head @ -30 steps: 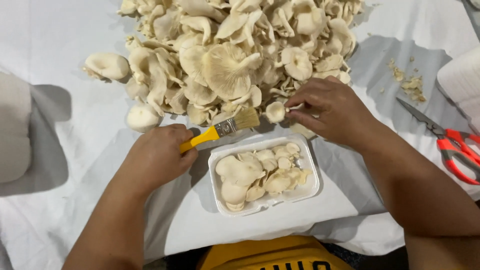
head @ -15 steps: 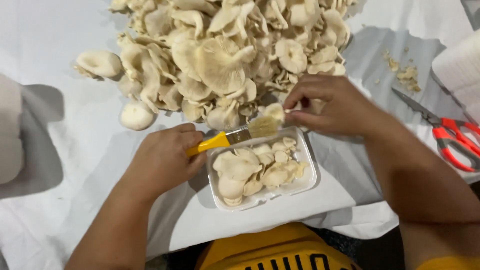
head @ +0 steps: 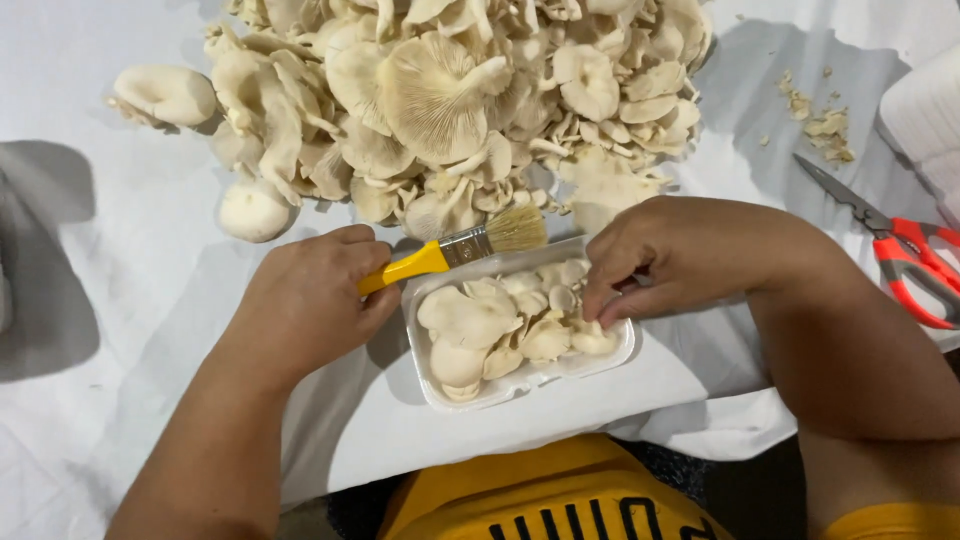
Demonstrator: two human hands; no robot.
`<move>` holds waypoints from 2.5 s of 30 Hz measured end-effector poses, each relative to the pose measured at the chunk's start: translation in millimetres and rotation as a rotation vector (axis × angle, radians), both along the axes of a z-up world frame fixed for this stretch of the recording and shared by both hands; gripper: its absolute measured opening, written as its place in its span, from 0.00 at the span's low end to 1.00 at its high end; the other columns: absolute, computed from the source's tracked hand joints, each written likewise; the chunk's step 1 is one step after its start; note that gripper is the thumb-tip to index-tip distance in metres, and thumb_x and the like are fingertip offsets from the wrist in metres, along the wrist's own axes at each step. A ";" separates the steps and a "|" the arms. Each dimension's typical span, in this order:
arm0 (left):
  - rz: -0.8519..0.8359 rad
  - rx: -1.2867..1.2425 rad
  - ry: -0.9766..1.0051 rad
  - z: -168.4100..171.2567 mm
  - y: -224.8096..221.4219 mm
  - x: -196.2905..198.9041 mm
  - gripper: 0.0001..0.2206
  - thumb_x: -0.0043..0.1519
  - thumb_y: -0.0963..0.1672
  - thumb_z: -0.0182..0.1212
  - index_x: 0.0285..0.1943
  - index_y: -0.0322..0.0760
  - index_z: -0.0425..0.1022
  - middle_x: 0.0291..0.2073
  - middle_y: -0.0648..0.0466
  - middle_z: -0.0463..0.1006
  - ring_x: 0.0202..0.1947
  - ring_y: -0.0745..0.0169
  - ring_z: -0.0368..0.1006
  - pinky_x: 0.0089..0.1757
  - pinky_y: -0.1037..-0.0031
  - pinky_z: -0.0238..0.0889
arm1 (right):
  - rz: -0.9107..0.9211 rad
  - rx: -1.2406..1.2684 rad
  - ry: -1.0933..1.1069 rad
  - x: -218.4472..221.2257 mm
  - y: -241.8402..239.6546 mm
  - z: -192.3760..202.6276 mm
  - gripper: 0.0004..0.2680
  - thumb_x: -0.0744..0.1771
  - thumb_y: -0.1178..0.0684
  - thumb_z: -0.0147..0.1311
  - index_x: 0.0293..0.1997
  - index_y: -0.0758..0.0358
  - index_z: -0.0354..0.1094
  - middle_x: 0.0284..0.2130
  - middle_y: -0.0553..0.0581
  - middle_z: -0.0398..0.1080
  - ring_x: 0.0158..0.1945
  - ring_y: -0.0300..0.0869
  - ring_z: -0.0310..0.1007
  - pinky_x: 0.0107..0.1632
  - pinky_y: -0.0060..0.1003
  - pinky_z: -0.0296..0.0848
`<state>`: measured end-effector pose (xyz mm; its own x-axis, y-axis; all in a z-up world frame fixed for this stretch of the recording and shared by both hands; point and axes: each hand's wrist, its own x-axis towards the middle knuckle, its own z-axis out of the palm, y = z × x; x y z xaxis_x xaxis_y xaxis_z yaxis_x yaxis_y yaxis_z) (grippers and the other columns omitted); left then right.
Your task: Cleaning oyster mushrooms with a brush and sorting them into a plastic tray
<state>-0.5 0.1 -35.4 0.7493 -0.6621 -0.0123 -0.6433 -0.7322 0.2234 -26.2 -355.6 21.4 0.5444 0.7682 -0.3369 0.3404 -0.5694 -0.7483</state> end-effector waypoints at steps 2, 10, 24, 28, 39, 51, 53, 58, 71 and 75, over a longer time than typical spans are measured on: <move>0.009 0.004 0.021 0.7 0.5 -0.2 0.08 0.59 0.50 0.59 0.33 0.46 0.76 0.28 0.61 0.74 0.25 0.53 0.73 0.26 0.60 0.63 | -0.016 0.006 -0.009 -1.4 4.4 0.0 0.06 0.63 0.46 0.64 0.41 0.44 0.85 0.23 0.39 0.77 0.23 0.30 0.73 0.27 0.28 0.67; 0.069 0.034 0.063 2.6 3.3 3.3 0.09 0.59 0.49 0.60 0.38 0.45 0.79 0.31 0.61 0.75 0.27 0.53 0.74 0.27 0.60 0.64 | 0.035 -0.016 -0.059 -0.3 -2.3 -0.4 0.08 0.65 0.45 0.60 0.46 0.44 0.81 0.34 0.39 0.82 0.27 0.30 0.74 0.31 0.27 0.74; 0.075 -0.008 -0.018 -11.1 7.8 11.3 0.11 0.59 0.49 0.60 0.42 0.41 0.81 0.30 0.59 0.76 0.26 0.55 0.73 0.29 0.62 0.66 | -0.759 -0.157 -0.350 11.5 18.2 -0.7 0.06 0.64 0.51 0.63 0.43 0.48 0.80 0.48 0.49 0.75 0.58 0.46 0.63 0.65 0.55 0.56; 0.056 -0.052 -0.038 -5.8 5.8 9.3 0.10 0.59 0.48 0.60 0.40 0.38 0.81 0.29 0.57 0.76 0.27 0.55 0.73 0.30 0.62 0.65 | -0.343 -0.131 -0.711 15.9 7.0 -36.3 0.08 0.66 0.44 0.61 0.47 0.45 0.80 0.40 0.45 0.76 0.49 0.45 0.67 0.61 0.53 0.56; 0.146 0.062 0.091 5.7 -3.0 5.7 0.11 0.61 0.51 0.58 0.42 0.44 0.80 0.31 0.63 0.76 0.29 0.57 0.74 0.27 0.61 0.67 | -0.273 -0.281 -0.769 22.6 25.4 -43.7 0.09 0.65 0.42 0.63 0.46 0.47 0.79 0.37 0.46 0.76 0.45 0.42 0.67 0.50 0.43 0.60; 0.097 0.027 0.108 4.9 -3.4 3.5 0.09 0.60 0.50 0.57 0.36 0.44 0.78 0.30 0.62 0.75 0.27 0.55 0.74 0.26 0.61 0.64 | -0.333 -0.108 -0.895 10.1 5.6 -37.4 0.09 0.65 0.45 0.66 0.47 0.48 0.80 0.40 0.50 0.74 0.48 0.46 0.67 0.56 0.51 0.62; 0.088 0.026 0.103 0.4 -4.2 2.8 0.10 0.60 0.50 0.58 0.37 0.45 0.78 0.31 0.62 0.75 0.28 0.55 0.74 0.28 0.61 0.65 | -0.319 -0.076 -0.916 10.0 7.3 -37.6 0.09 0.65 0.46 0.66 0.46 0.49 0.80 0.39 0.50 0.73 0.46 0.45 0.67 0.56 0.51 0.62; 0.093 0.044 0.102 -2.4 -6.3 2.7 0.10 0.59 0.51 0.59 0.39 0.45 0.78 0.32 0.61 0.76 0.30 0.54 0.75 0.30 0.60 0.67 | -0.234 0.000 -1.026 10.0 9.8 -38.1 0.09 0.64 0.48 0.68 0.47 0.51 0.80 0.37 0.50 0.72 0.44 0.46 0.67 0.53 0.49 0.63; 0.226 0.180 0.226 11.5 -6.6 4.8 0.14 0.59 0.50 0.54 0.47 0.46 0.79 0.36 0.59 0.78 0.38 0.52 0.76 0.35 0.58 0.69 | -0.338 0.004 -0.955 13.2 -5.6 -44.6 0.08 0.65 0.47 0.66 0.47 0.51 0.79 0.38 0.51 0.72 0.44 0.44 0.66 0.50 0.44 0.63; 0.264 0.210 0.293 22.1 -8.4 5.0 0.17 0.60 0.49 0.52 0.56 0.48 0.78 0.40 0.60 0.79 0.40 0.52 0.76 0.36 0.60 0.70 | -0.338 0.005 -0.952 17.4 -9.6 -47.3 0.09 0.65 0.46 0.67 0.48 0.50 0.80 0.36 0.49 0.70 0.43 0.44 0.64 0.51 0.44 0.62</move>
<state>4.5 -8.3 -13.4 0.8371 -0.4090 -0.3634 -0.3600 -0.9119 0.1971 -8.9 -365.2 -25.9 0.7744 0.5243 0.3541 0.6189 -0.7440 -0.2518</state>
